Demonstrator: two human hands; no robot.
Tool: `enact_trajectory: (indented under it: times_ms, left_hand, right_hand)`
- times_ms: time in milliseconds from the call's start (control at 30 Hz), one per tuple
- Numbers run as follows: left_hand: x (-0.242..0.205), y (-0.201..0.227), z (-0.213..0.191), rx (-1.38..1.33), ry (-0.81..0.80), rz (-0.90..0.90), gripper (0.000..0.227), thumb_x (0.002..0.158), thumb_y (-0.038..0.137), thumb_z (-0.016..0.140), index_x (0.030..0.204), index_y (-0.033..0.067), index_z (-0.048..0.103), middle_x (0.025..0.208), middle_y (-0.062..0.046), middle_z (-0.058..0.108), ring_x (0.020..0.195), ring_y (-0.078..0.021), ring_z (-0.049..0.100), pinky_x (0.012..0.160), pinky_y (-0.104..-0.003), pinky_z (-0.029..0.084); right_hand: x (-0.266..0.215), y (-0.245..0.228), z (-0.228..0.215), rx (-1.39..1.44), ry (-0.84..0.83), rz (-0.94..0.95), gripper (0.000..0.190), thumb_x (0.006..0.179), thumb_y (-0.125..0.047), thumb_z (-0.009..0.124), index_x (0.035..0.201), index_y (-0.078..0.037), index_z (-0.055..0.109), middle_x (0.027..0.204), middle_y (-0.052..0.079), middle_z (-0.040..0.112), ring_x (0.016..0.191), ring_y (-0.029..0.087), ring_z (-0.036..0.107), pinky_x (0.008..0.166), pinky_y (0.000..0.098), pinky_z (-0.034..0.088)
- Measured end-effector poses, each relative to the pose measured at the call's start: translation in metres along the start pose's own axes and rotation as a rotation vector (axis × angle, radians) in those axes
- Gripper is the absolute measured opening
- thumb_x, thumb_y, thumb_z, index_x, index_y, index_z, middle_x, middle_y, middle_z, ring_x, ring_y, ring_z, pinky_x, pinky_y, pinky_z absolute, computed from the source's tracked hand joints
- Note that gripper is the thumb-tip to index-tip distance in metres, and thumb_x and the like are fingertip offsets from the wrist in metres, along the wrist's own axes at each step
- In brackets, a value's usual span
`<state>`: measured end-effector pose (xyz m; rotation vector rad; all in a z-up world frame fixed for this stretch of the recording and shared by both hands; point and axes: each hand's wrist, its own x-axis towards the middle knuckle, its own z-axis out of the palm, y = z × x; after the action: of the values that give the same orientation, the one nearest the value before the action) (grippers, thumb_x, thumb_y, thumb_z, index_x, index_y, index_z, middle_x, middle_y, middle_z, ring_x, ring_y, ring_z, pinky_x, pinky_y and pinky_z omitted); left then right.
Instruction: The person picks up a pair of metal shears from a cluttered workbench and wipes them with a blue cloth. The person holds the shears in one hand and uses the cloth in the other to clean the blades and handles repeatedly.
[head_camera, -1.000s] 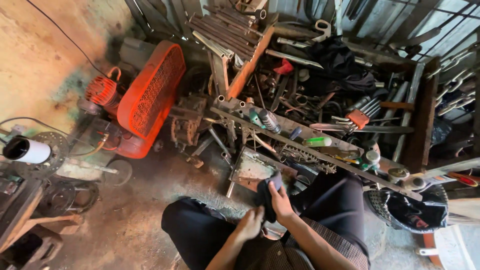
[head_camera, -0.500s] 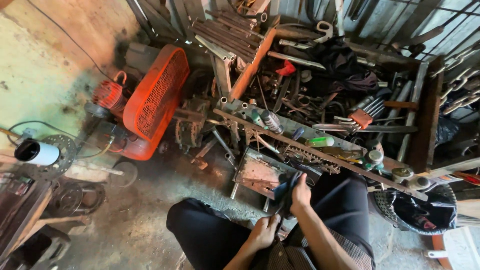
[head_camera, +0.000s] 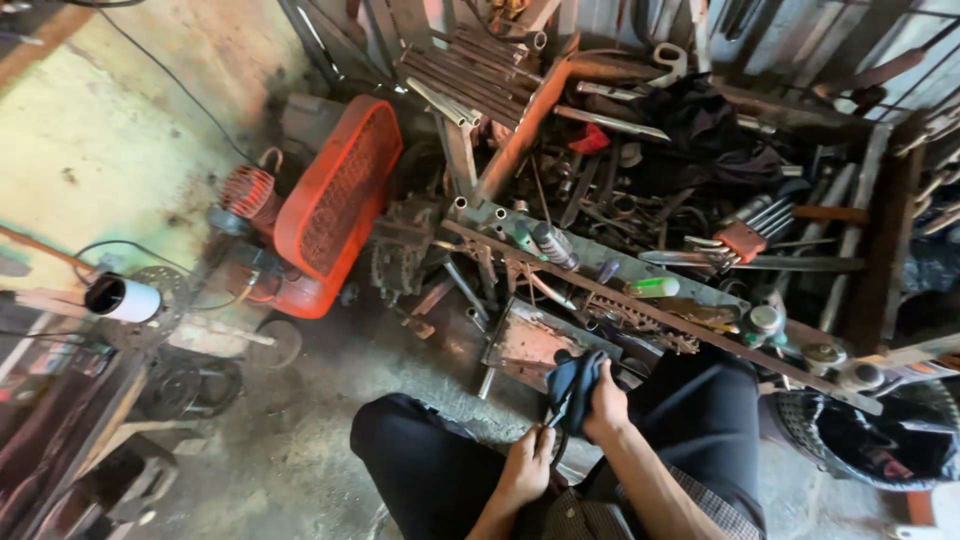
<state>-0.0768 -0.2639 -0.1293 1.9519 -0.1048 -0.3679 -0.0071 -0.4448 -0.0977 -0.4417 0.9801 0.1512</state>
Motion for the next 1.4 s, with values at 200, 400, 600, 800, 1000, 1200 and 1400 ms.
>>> enact_trajectory:
  times_ms: [200, 400, 600, 800, 1000, 1200, 1400]
  left_hand:
    - [0.0, 0.005, -0.002, 0.036, 0.113, -0.032, 0.033, 0.103, 0.032, 0.054, 0.101, 0.0008, 0.067, 0.084, -0.021, 0.071, 0.076, -0.0388, 0.069, 0.069, -0.046, 0.053]
    - [0.005, 0.02, -0.015, 0.181, 0.38, -0.036, 0.039, 0.105, 0.033, 0.049, 0.098, -0.0004, 0.068, 0.091, -0.025, 0.07, 0.083, -0.0442, 0.067, 0.073, -0.05, 0.052]
    - [-0.009, 0.035, -0.041, 0.362, 0.499, -0.075, 0.038, 0.105, 0.031, 0.046, 0.098, 0.0008, 0.068, 0.094, -0.025, 0.071, 0.088, -0.0468, 0.066, 0.076, -0.052, 0.052]
    - [-0.016, 0.034, -0.044, 0.44, 0.37, 0.092, 0.029, 0.104, 0.026, 0.051, 0.095, 0.0013, 0.064, 0.091, -0.025, 0.07, 0.086, -0.0468, 0.065, 0.076, -0.052, 0.052]
    - [-0.011, 0.045, -0.046, 0.427, 0.349, 0.001, 0.031, 0.104, 0.028, 0.052, 0.102, -0.0001, 0.066, 0.09, -0.027, 0.069, 0.086, -0.0474, 0.065, 0.076, -0.052, 0.051]
    - [-0.005, 0.042, -0.043, 0.21, 0.503, -0.022, 0.039, 0.106, 0.032, 0.05, 0.102, -0.0019, 0.068, 0.095, -0.027, 0.07, 0.09, -0.0461, 0.067, 0.077, -0.048, 0.053]
    - [0.009, 0.036, -0.049, 0.164, 0.602, -0.129, 0.039, 0.107, 0.032, 0.05, 0.107, -0.0012, 0.069, 0.096, -0.027, 0.072, 0.089, -0.0434, 0.069, 0.078, -0.046, 0.054]
  right_hand:
    - [-0.007, 0.024, -0.005, -0.021, -0.283, 0.049, 0.059, 0.101, -0.058, 0.038, 0.118, -0.008, 0.063, 0.108, 0.016, 0.072, 0.096, 0.032, 0.07, 0.089, 0.0471, 0.056]
    - [0.003, 0.057, -0.011, -0.167, -0.35, 0.133, 0.049, 0.105, -0.049, 0.045, 0.121, -0.006, 0.064, 0.107, 0.011, 0.072, 0.094, 0.026, 0.068, 0.09, 0.0445, 0.056]
    - [-0.037, 0.041, -0.005, -0.346, -0.444, 0.256, 0.046, 0.102, -0.046, 0.048, 0.116, -0.008, 0.069, 0.099, 0.01, 0.074, 0.084, 0.025, 0.07, 0.081, 0.0422, 0.059]
    - [-0.039, 0.014, -0.008, -0.302, -0.571, 0.54, 0.054, 0.102, -0.053, 0.045, 0.106, -0.006, 0.069, 0.089, 0.01, 0.075, 0.072, 0.023, 0.07, 0.069, 0.0371, 0.06]
    - [-0.019, 0.021, -0.011, -0.468, -0.572, 0.373, 0.057, 0.101, -0.058, 0.051, 0.101, -0.005, 0.072, 0.077, 0.008, 0.072, 0.06, 0.021, 0.065, 0.055, 0.0349, 0.055]
    - [-0.004, 0.037, -0.008, -0.732, -0.56, 0.075, 0.056, 0.101, -0.049, 0.057, 0.115, 0.004, 0.069, 0.096, 0.007, 0.073, 0.079, 0.017, 0.066, 0.071, 0.0316, 0.056]
    - [0.004, 0.041, -0.026, -0.818, -0.637, 0.028, 0.055, 0.102, -0.045, 0.054, 0.127, 0.003, 0.067, 0.113, 0.005, 0.074, 0.096, 0.011, 0.067, 0.086, 0.0268, 0.056]
